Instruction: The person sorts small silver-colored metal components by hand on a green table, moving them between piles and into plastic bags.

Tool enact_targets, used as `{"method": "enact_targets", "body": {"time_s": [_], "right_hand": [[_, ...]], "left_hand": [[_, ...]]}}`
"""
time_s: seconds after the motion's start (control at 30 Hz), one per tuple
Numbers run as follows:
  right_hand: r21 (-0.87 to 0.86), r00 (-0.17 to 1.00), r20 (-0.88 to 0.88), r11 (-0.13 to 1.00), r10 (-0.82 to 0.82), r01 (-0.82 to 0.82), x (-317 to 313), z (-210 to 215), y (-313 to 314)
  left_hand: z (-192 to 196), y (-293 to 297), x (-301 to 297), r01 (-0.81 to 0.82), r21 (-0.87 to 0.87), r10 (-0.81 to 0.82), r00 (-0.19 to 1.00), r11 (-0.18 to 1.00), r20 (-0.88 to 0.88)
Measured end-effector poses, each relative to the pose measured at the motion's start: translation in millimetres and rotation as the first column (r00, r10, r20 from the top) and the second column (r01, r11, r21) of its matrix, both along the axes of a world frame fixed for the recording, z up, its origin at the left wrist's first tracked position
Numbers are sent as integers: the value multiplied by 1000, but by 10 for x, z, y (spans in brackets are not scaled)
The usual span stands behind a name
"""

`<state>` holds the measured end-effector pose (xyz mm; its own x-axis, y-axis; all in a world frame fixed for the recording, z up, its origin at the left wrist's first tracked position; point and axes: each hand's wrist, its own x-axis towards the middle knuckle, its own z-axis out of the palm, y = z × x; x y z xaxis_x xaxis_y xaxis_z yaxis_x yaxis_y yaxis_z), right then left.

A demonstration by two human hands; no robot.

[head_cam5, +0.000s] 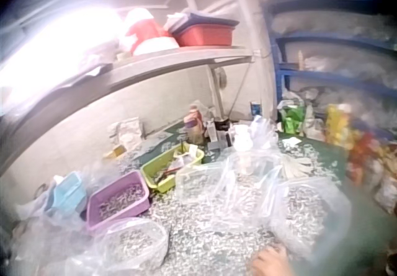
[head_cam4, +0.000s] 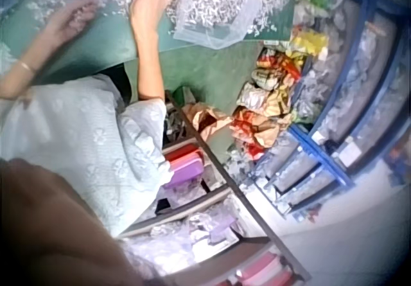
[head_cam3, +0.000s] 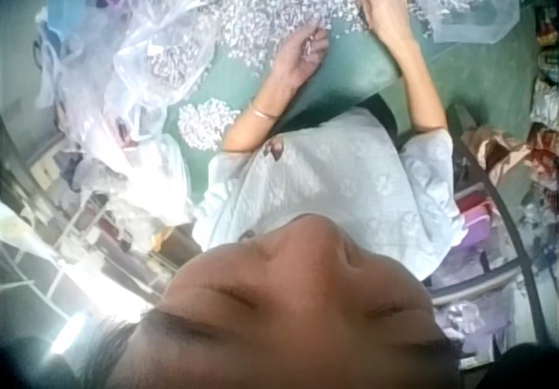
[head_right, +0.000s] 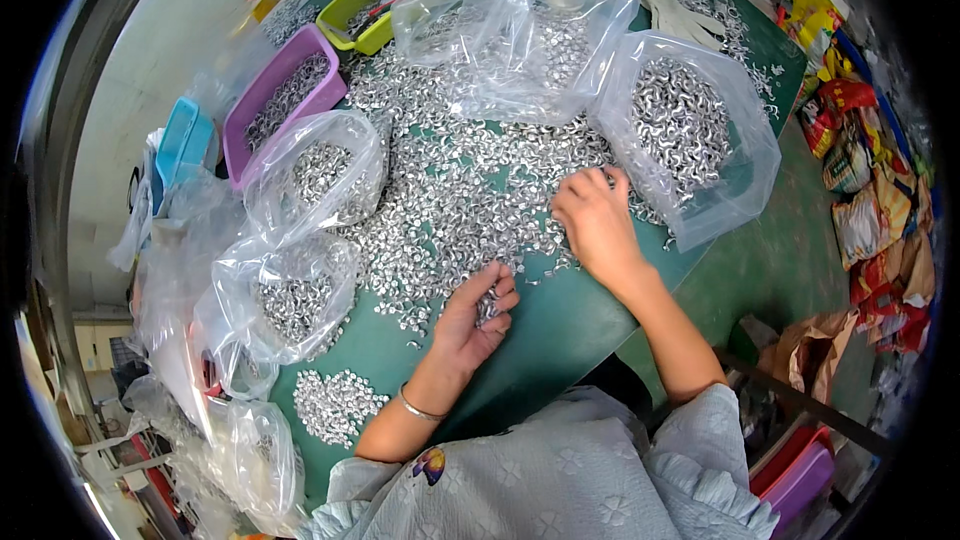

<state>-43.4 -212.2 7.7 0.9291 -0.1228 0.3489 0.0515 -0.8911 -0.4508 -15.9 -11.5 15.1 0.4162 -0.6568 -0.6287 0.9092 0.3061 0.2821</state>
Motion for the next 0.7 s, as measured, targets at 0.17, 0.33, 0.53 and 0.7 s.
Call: {"method": "enact_targets", "body": {"time_s": [0.17, 0.33, 0.53, 0.7], "right_hand": [[388, 989, 144, 922, -45, -14, -78, 58, 50], [76, 973, 159, 985, -167, 156, -98, 19, 154], [156, 976, 91, 971, -197, 181, -140, 0, 37], [458, 991, -20, 880, -134, 128, -124, 83, 96]], "left_hand": [[42, -52, -44, 12, 120, -15, 1000, 993, 24], [197, -187, -59, 43, 174, -45, 999, 984, 6], [88, -132, 228, -147, 618, -515, 427, 772, 744], [-143, -231, 682, -636, 540, -798, -211, 551, 565]]}}
